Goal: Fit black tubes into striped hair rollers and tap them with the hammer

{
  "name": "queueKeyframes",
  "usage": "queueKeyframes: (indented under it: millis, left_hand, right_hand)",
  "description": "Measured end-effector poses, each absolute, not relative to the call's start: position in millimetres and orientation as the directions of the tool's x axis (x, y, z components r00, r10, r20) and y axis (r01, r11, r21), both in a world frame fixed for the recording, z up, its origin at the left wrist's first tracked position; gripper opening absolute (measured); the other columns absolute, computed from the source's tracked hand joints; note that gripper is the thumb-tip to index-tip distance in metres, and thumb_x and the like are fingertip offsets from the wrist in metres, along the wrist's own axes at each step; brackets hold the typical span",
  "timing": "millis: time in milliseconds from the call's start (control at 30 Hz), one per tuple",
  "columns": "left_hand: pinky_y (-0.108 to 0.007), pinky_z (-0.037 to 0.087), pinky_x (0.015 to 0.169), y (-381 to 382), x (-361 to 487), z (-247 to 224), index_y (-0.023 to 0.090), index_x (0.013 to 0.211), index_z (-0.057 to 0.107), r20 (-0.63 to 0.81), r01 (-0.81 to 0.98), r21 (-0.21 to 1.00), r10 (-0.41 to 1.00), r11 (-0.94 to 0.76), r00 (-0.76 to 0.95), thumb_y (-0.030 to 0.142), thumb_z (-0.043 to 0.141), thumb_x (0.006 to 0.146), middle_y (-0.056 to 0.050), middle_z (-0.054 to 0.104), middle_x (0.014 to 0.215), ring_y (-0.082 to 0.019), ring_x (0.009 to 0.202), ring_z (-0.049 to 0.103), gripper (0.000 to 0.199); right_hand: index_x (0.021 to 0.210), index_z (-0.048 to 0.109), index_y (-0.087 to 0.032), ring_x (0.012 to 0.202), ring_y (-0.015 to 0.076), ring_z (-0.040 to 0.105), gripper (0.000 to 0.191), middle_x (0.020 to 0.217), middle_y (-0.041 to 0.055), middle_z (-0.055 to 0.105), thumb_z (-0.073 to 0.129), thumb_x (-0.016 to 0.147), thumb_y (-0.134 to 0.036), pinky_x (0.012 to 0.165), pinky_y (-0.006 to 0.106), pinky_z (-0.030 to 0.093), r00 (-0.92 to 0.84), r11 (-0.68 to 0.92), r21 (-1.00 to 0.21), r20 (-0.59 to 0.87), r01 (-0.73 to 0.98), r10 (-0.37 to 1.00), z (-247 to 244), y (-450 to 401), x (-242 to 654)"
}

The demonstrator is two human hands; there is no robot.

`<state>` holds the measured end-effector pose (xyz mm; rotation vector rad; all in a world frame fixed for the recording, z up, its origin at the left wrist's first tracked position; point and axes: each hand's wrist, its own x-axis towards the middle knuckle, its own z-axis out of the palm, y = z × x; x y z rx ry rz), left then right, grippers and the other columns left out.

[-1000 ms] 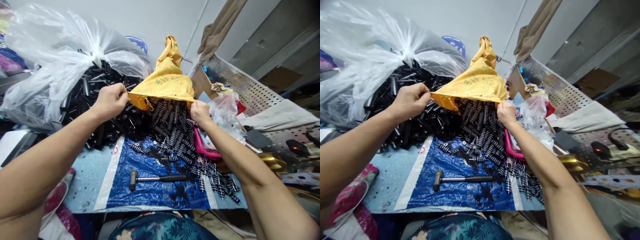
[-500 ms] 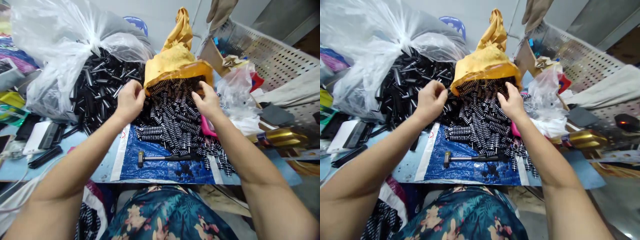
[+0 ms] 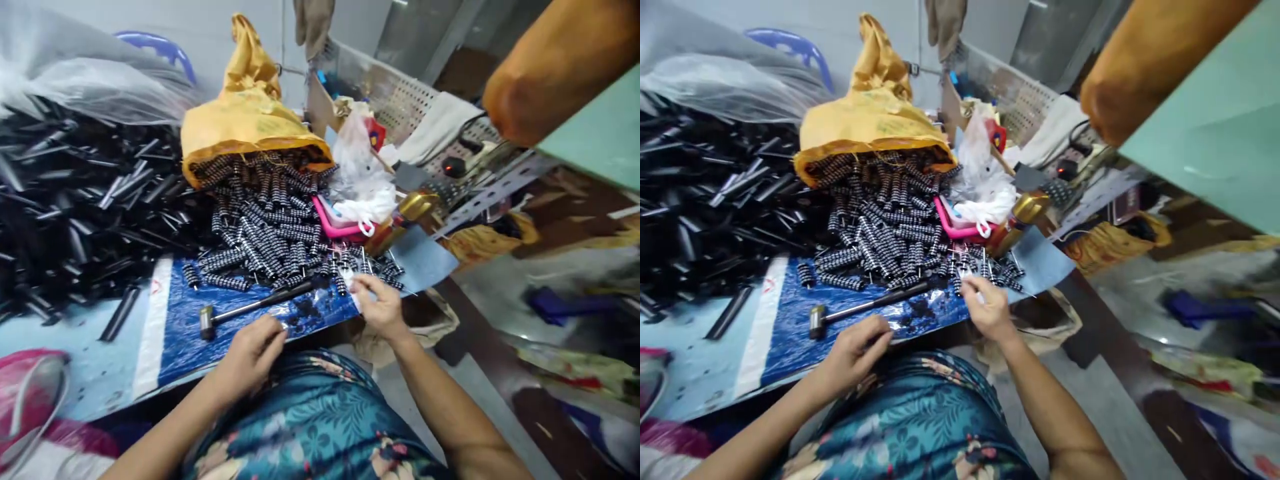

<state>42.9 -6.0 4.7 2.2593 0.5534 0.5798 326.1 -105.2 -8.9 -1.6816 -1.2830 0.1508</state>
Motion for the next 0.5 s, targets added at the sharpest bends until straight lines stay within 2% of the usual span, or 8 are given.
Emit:
queueKeyframes:
  millis: [67, 100, 133, 200, 267, 367, 500]
  left_hand:
    - [-0.025, 0.043, 0.064, -9.7, 36.5, 1.3, 0.019, 0.082, 0.057, 0.205, 0.236, 0.769, 0.579, -0.594, 0.790, 0.024, 0.046, 0.100, -0.001, 0.058, 0.074, -0.013, 0.068, 0.056, 0.022]
    - [-0.025, 0.042, 0.064, -13.7, 34.8, 1.9, 0.019, 0.081, 0.057, 0.182, 0.248, 0.781, 0.588, -0.574, 0.788, 0.025, 0.046, 0.100, -0.001, 0.058, 0.073, -0.013, 0.067, 0.056, 0.023]
    - [-0.026, 0.042, 0.064, -18.8, 34.4, 3.4, 0.019, 0.080, 0.057, 0.157, 0.263, 0.789, 0.596, -0.555, 0.787, 0.026, 0.045, 0.100, -0.001, 0.058, 0.073, -0.014, 0.067, 0.055, 0.024]
    - [-0.027, 0.042, 0.065, -29.8, 36.8, 6.9, 0.019, 0.077, 0.056, 0.101, 0.298, 0.799, 0.606, -0.522, 0.789, 0.028, 0.045, 0.099, -0.001, 0.058, 0.072, -0.014, 0.067, 0.054, 0.026]
    - [-0.027, 0.042, 0.066, -38.8, 40.1, 7.9, 0.019, 0.077, 0.057, 0.046, 0.329, 0.802, 0.600, -0.499, 0.799, 0.029, 0.045, 0.098, -0.001, 0.059, 0.073, -0.015, 0.069, 0.054, 0.026]
    - [-0.027, 0.042, 0.068, -46.0, 37.2, 2.8, 0.019, 0.081, 0.060, -0.034, 0.376, 0.807, 0.600, -0.455, 0.799, 0.030, 0.047, 0.096, -0.002, 0.061, 0.077, -0.015, 0.070, 0.054, 0.023]
    - [-0.026, 0.041, 0.065, -49.3, 20.1, -5.2, 0.018, 0.080, 0.061, -0.106, 0.452, 0.810, 0.663, -0.375, 0.741, 0.027, 0.050, 0.093, -0.001, 0.060, 0.075, -0.014, 0.068, 0.053, 0.019]
  right_hand:
    - [0.099, 0.065, -0.021, 0.078, 0.0173, 0.067, 0.021, 0.087, 0.0051, 0.070, 0.062, 0.091, -0.040, 0.076, 0.033, 0.057, 0.633, -0.098, -0.717, 0.533, 0.690, 0.562, -0.8, -115.1, 360.5]
    - [0.104, 0.062, -0.020, 0.078, 0.0176, 0.067, 0.028, 0.090, 0.0058, 0.069, 0.065, 0.088, -0.043, 0.075, 0.034, 0.057, 0.696, -0.149, -0.723, 0.557, 0.675, 0.454, 2.1, -115.7, 377.6]
    - [0.110, 0.059, -0.019, 0.083, 0.0191, 0.068, 0.038, 0.096, 0.0077, 0.069, 0.068, 0.085, -0.046, 0.076, 0.035, 0.057, 0.728, -0.169, -0.737, 0.555, 0.655, 0.401, 3.8, -112.6, 393.7]
    - [0.121, 0.053, -0.019, 0.099, 0.0257, 0.069, 0.061, 0.114, 0.0141, 0.067, 0.075, 0.076, -0.052, 0.078, 0.039, 0.059, 0.734, -0.205, -0.737, 0.521, 0.644, 0.436, 2.9, -96.8, 420.8]
    - [0.123, 0.052, -0.019, 0.108, 0.0315, 0.067, 0.072, 0.120, 0.0171, 0.067, 0.078, 0.069, -0.057, 0.087, 0.047, 0.058, 0.722, -0.254, -0.712, 0.488, 0.654, 0.491, -2.5, -73.6, 438.6]
    - [0.117, 0.055, -0.020, 0.109, 0.0384, 0.067, 0.073, 0.118, 0.0205, 0.069, 0.079, 0.064, -0.063, 0.095, 0.055, 0.053, 0.756, -0.316, -0.709, 0.468, 0.631, 0.458, -12.4, -44.5, 449.3]
    - [0.112, 0.059, -0.023, 0.111, 0.0437, 0.067, 0.069, 0.119, 0.0268, 0.068, 0.081, 0.059, -0.062, 0.096, 0.052, 0.053, 0.772, -0.309, -0.719, 0.500, 0.622, 0.393, -14.1, -35.8, 446.8]
